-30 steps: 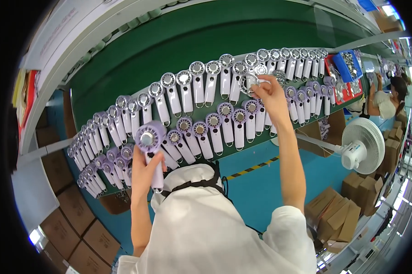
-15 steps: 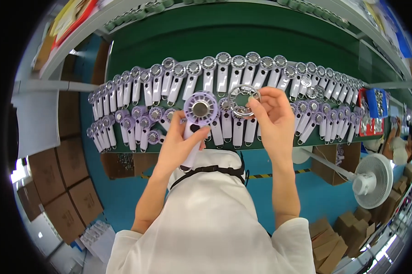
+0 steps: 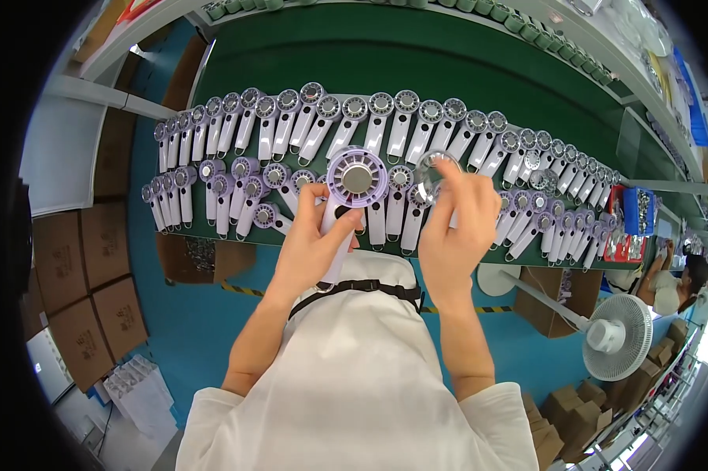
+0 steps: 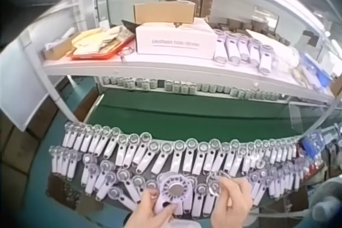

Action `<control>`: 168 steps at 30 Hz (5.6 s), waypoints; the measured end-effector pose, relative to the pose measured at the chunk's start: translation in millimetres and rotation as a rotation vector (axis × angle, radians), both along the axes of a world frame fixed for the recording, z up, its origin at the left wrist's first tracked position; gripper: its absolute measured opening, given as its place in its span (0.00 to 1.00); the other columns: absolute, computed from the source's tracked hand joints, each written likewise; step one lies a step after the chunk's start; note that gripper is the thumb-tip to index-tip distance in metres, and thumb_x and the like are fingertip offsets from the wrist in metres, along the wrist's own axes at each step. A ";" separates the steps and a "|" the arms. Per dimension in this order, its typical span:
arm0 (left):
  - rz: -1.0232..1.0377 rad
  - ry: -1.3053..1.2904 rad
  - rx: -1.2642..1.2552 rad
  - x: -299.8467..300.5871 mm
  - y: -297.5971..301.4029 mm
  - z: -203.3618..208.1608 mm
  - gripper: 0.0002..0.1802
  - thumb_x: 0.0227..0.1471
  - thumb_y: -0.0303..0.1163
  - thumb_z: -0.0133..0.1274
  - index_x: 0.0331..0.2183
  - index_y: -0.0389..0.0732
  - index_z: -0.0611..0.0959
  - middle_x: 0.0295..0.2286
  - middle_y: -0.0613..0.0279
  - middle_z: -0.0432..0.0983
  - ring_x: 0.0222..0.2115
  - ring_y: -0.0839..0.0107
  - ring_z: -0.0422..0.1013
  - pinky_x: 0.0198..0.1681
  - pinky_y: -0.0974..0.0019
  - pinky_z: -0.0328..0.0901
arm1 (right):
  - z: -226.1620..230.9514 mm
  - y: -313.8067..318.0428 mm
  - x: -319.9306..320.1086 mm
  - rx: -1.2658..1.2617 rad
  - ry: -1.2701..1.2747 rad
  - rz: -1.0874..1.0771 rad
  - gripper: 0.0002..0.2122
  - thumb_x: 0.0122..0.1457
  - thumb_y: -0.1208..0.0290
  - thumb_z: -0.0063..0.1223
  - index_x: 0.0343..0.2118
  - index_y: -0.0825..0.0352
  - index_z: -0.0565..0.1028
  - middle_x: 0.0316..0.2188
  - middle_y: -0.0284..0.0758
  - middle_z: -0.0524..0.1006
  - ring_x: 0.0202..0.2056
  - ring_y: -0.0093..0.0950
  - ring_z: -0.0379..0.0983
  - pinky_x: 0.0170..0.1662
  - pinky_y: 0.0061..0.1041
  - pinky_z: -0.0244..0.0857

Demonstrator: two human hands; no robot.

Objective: The person retrieves metal rings from a box and assembles handheld fans by fitting the rings onto each fan head by hand, placing the assembled fans in rows on the table.

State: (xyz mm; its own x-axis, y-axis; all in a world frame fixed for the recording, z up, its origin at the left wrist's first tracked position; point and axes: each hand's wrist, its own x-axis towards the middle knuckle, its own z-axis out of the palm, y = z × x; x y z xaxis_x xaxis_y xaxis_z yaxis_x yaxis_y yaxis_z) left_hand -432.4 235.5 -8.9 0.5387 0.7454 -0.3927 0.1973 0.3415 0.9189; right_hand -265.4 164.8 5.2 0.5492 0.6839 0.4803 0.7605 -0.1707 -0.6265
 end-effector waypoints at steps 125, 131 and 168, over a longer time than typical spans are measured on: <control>0.454 0.448 0.449 -231.6 64.5 -118.4 0.30 0.52 0.34 0.57 0.50 0.30 0.65 0.47 0.39 0.68 0.50 0.49 0.67 0.54 0.57 0.60 | -68.4 135.4 -194.9 -0.573 0.828 0.712 0.32 0.52 0.63 0.65 0.57 0.70 0.64 0.48 0.44 0.71 0.45 0.32 0.75 0.51 0.30 0.64; 0.732 0.629 0.646 -338.1 125.6 -249.5 0.28 0.49 0.27 0.58 0.50 0.31 0.66 0.43 0.38 0.66 0.46 0.42 0.63 0.51 0.51 0.58 | -87.4 128.3 -201.1 -0.666 0.686 0.722 0.17 0.55 0.69 0.60 0.46 0.70 0.74 0.40 0.40 0.76 0.40 0.28 0.76 0.45 0.26 0.66; 0.300 1.252 0.934 -321.2 183.7 -256.5 0.30 0.48 0.43 0.63 0.41 0.24 0.78 0.30 0.46 0.69 0.27 0.54 0.67 0.34 0.54 0.63 | -270.2 -68.3 290.5 -0.458 0.051 -0.556 0.08 0.50 0.70 0.57 0.31 0.69 0.78 0.24 0.43 0.78 0.31 0.41 0.76 0.36 0.38 0.70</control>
